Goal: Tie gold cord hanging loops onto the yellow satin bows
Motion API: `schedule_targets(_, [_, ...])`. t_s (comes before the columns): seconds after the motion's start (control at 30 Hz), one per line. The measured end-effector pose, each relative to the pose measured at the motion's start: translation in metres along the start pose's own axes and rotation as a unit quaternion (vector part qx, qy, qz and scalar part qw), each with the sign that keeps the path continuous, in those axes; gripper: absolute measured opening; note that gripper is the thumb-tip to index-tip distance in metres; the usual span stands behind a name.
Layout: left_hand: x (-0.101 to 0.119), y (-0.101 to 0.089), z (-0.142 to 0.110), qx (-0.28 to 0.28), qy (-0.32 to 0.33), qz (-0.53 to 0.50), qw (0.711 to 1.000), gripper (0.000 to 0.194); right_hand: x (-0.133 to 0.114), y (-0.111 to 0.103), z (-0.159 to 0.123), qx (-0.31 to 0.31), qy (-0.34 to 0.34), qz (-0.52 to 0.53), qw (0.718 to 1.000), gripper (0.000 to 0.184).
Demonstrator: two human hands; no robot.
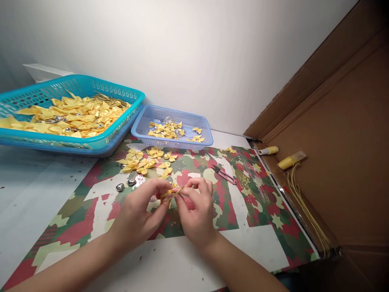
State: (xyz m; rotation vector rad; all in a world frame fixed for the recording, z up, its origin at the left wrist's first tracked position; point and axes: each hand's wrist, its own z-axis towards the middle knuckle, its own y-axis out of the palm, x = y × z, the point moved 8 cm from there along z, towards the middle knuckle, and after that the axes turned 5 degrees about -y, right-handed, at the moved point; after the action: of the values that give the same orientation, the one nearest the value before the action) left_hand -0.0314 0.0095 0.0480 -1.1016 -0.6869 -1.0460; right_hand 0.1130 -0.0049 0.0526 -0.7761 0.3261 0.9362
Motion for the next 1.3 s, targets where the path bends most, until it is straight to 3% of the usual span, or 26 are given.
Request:
schedule_targets(0.43, [0.000,0.005,0.001,-0.029,0.000,0.000,1.000,0.007,0.009,0.007,-0.001,-0.029,0.038,0.039,0.998,0.015])
schedule_targets(0.67, [-0.009,0.006,0.004,-0.042,-0.069,-0.033,0.996,0.003,0.007,0.007,-0.002,-0.030,0.048,0.076,0.995,0.013])
schedule_targets(0.83, [-0.030,0.015,0.005,-0.085,-0.151,-0.077,0.982,0.013,0.001,-0.011,0.005,0.030,0.021,0.169,0.985,0.013])
schedule_targets(1.03, [-0.047,0.020,0.005,-0.118,-0.199,-0.114,0.966,0.017,0.013,-0.054,0.025,0.136,0.086,0.356,0.920,0.016])
schedule_targets(1.17, [-0.051,0.022,0.007,-0.133,-0.196,-0.112,0.965,0.016,0.021,-0.081,0.033,0.206,0.089,0.363,0.905,0.011])
schedule_targets(1.3, [-0.054,0.024,0.008,-0.149,-0.193,-0.106,0.964,0.016,0.023,-0.087,0.035,0.225,0.084,0.368,0.898,0.011])
